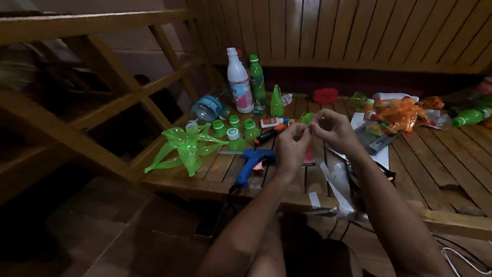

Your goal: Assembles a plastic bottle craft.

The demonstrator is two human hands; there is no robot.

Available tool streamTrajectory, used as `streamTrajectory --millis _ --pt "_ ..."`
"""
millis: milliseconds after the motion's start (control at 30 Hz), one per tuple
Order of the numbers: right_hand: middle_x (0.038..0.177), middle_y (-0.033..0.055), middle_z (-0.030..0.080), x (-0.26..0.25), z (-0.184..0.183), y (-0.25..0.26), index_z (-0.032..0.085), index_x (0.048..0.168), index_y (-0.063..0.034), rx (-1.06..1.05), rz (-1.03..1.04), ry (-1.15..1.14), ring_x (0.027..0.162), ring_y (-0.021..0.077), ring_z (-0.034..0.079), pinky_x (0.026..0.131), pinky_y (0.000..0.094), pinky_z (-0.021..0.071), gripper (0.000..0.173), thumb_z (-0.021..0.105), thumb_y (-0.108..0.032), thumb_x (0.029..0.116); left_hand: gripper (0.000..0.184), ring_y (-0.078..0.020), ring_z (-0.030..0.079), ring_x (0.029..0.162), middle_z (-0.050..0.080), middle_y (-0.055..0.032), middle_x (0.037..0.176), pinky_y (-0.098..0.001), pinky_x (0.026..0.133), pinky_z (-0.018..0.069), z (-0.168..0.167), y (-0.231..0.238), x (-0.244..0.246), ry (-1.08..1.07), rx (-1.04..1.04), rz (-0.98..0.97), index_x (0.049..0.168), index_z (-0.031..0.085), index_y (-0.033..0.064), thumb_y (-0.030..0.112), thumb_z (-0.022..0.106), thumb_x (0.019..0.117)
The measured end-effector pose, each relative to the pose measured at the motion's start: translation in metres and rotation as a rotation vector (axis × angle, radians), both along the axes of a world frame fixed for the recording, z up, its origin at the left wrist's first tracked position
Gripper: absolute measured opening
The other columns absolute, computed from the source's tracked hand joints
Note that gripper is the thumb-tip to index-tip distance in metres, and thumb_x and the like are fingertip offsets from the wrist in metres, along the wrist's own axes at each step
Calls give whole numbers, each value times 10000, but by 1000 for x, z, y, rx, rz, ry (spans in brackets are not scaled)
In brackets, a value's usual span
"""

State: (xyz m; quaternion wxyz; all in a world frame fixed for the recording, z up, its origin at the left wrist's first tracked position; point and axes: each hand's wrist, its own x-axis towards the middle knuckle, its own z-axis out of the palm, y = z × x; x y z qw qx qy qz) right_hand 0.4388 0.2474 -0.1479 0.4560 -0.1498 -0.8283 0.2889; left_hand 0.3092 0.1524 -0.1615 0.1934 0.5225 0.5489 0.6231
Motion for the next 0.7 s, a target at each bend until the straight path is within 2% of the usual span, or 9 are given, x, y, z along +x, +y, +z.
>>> streamTrajectory --millis 200,400,600,700 --pt "804 -2 617 0 0 0 644 974 12 29 -6 -8 666 -23 567 630 148 502 98 618 -76 941 107 -32 646 799 710 -49 939 -209 753 536 -3 3 0 23 50 3 1055 694 8 93 657 1001" --pt "804 -3 616 2 1 0 653 959 3 38 -16 -27 666 -28 555 618 141 484 93 616 -80 939 99 -26 631 765 701 -35 908 -203 718 525 -6 4 0 14 46 -8 1050 689 20 101 663 1000" --pt "840 5 634 2 3 -2 651 970 5 -16 -8 -41 697 -19 592 653 154 524 79 627 -66 945 112 -36 647 816 707 -50 952 -217 762 539 -6 5 0 -4 59 -27 1063 689 1 87 651 1002" --pt "832 0 633 3 3 -2 650 968 -1 -27 -10 -49 698 -17 596 658 158 527 76 620 -69 949 101 -34 641 796 707 -45 937 -210 741 532 -6 5 0 6 61 -16 1043 694 7 90 655 1001"
